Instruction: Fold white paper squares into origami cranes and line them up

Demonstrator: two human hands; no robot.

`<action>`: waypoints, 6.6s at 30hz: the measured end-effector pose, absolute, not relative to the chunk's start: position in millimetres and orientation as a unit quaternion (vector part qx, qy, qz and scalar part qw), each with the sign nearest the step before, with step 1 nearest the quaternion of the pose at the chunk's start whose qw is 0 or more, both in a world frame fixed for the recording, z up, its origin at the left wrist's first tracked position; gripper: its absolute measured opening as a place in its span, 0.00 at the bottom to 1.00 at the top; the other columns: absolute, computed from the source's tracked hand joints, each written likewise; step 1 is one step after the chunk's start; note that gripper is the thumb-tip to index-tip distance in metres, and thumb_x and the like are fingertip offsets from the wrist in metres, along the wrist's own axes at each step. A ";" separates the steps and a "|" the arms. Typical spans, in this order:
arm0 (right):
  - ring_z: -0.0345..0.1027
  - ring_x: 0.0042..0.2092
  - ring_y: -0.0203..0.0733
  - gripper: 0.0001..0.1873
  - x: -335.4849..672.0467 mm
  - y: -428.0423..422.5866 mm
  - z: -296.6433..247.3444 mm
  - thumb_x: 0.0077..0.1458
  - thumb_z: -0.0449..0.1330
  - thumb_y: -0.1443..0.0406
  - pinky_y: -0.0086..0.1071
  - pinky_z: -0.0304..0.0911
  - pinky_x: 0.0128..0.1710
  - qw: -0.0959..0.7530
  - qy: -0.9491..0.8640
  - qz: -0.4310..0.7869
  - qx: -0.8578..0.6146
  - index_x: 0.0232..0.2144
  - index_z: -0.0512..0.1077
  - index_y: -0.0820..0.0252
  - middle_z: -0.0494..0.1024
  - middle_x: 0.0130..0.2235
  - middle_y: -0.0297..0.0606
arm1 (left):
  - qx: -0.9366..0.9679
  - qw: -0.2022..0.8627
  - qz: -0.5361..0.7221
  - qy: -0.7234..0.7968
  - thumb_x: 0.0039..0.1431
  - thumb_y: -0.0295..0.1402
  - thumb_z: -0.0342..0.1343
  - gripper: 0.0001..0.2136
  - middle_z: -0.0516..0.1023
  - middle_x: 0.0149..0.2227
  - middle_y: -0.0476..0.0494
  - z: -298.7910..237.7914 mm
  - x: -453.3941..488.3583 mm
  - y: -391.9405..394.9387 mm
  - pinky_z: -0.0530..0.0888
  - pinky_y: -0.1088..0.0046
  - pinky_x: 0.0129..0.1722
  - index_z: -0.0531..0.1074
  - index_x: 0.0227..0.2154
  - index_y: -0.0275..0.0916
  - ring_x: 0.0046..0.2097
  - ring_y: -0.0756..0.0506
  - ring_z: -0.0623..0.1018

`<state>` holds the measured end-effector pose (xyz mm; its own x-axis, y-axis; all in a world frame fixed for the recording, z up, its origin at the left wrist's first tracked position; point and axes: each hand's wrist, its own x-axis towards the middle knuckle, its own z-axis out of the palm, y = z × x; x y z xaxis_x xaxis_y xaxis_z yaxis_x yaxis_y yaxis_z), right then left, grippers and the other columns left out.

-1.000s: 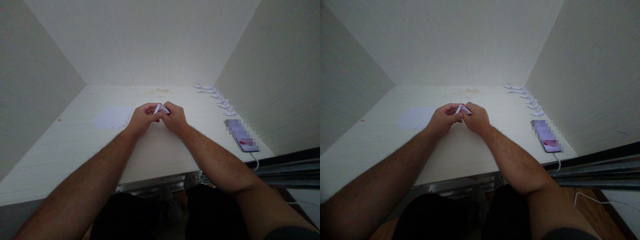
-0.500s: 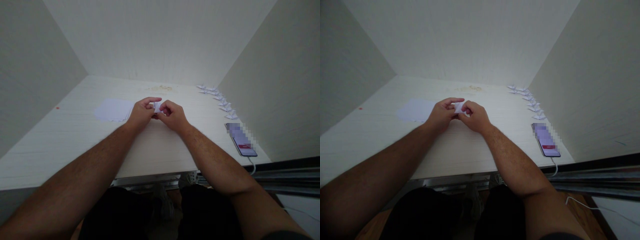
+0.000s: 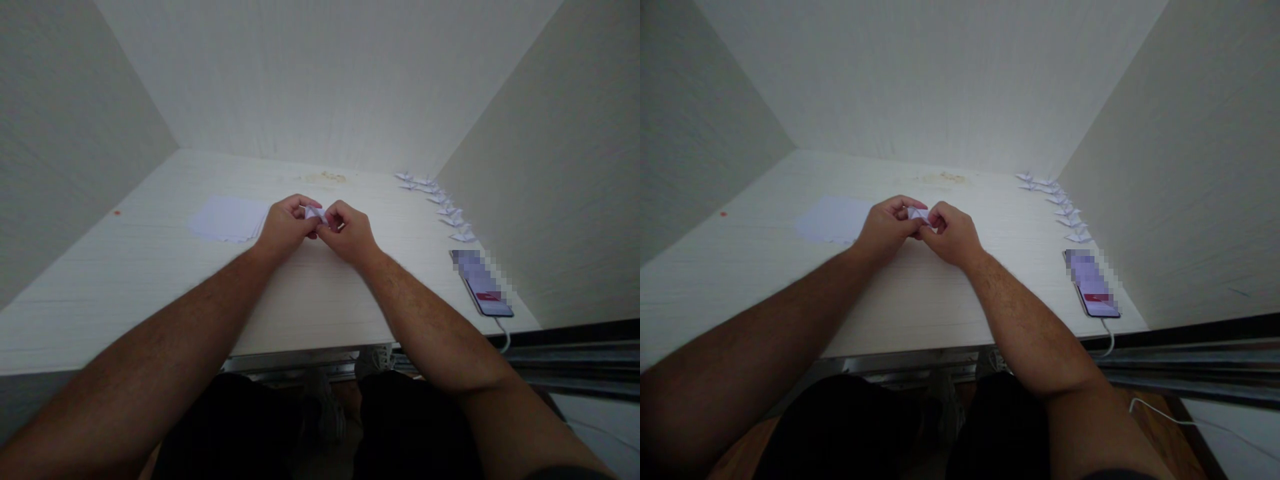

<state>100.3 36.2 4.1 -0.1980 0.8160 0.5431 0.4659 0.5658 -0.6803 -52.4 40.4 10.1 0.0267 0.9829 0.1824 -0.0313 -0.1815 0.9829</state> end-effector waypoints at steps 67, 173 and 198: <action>0.71 0.36 0.39 0.06 98.7 40.4 -1.1 0.55 0.58 0.65 0.35 0.67 0.39 0.537 -0.677 0.145 -0.483 0.31 0.76 0.55 0.78 0.33 0.34 | 0.650 0.322 0.529 0.440 0.53 0.28 0.59 0.22 0.85 0.40 0.42 -3.3 -39.6 35.0 0.82 0.69 0.40 0.78 0.52 0.36 0.37 0.47 0.83; 0.67 0.32 0.36 0.06 118.2 49.7 14.6 0.49 0.65 0.62 0.29 0.61 0.28 0.409 -0.739 0.321 -0.428 0.26 0.74 0.58 0.77 0.30 0.34 | 0.529 0.460 0.497 0.511 0.49 0.30 0.62 0.04 0.73 0.18 0.48 17.0 -51.0 34.9 0.63 0.76 0.17 0.80 0.28 0.36 0.18 0.51 0.70; 0.70 0.23 0.33 0.26 109.5 45.9 16.2 0.38 0.71 0.62 0.28 0.69 0.26 0.520 -0.530 0.546 -0.388 0.41 0.67 0.55 0.75 0.21 0.22 | 0.534 0.475 0.563 0.414 0.45 0.32 0.69 0.14 0.75 0.21 0.51 16.0 -52.8 34.5 0.70 0.77 0.22 0.77 0.37 0.35 0.21 0.52 0.73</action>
